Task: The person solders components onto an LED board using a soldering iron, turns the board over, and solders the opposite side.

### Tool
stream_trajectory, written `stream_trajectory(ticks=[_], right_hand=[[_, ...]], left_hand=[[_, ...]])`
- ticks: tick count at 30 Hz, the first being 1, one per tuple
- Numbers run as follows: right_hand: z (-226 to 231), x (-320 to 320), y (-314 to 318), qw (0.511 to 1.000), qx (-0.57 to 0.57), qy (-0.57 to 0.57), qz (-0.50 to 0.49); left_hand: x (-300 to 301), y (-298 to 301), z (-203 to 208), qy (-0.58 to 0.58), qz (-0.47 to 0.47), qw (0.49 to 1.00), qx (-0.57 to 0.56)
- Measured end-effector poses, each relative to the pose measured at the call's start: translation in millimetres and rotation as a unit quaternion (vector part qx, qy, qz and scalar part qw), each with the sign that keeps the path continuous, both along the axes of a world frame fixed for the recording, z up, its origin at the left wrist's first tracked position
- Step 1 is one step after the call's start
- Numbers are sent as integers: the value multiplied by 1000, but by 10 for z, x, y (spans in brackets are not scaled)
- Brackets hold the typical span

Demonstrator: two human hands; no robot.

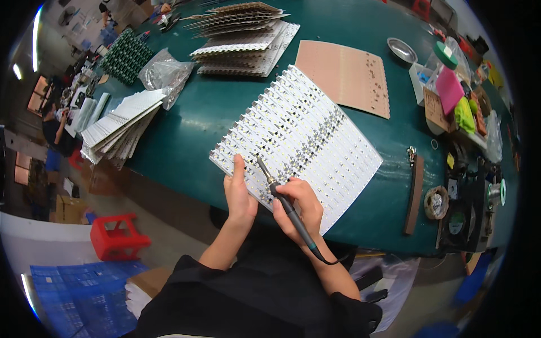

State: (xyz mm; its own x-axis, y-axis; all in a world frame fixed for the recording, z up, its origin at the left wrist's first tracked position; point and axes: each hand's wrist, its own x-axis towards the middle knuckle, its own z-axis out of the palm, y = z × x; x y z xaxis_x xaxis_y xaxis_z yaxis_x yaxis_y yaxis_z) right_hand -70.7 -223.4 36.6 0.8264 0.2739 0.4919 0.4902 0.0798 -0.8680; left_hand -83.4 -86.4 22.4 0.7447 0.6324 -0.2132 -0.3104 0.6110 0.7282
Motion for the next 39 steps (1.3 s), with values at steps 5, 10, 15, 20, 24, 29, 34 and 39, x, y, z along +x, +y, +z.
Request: stream_trajectory(ticks=[5,10,15,20,24,29,34,39], right_hand=[[32,-2,6,998,-15,-53,19],[47,-14,45,995,-37,-96,4],[62,-26,65,992,-53,-111,-8],[93,-30,68,989,-62,-133,-11],[77,-34,49,986,-79,-146,-5],[115,-2,-22,995,-19,-94,16],[120,18,-80,997,64,34,26],[107,59,-98,999,49,-3,18]], left_hand=[[-54,-37,73,0,6,1000,25],[-87,-41,118,3,2,999,37],[-84,-63,129,-3,18,999,45],[-97,-56,131,-8,15,999,46],[-101,-51,121,-8,10,999,48],[-97,-54,126,-4,2,999,43],[-101,-55,174,2,-4,999,41],[-102,-58,165,-7,-14,999,43]])
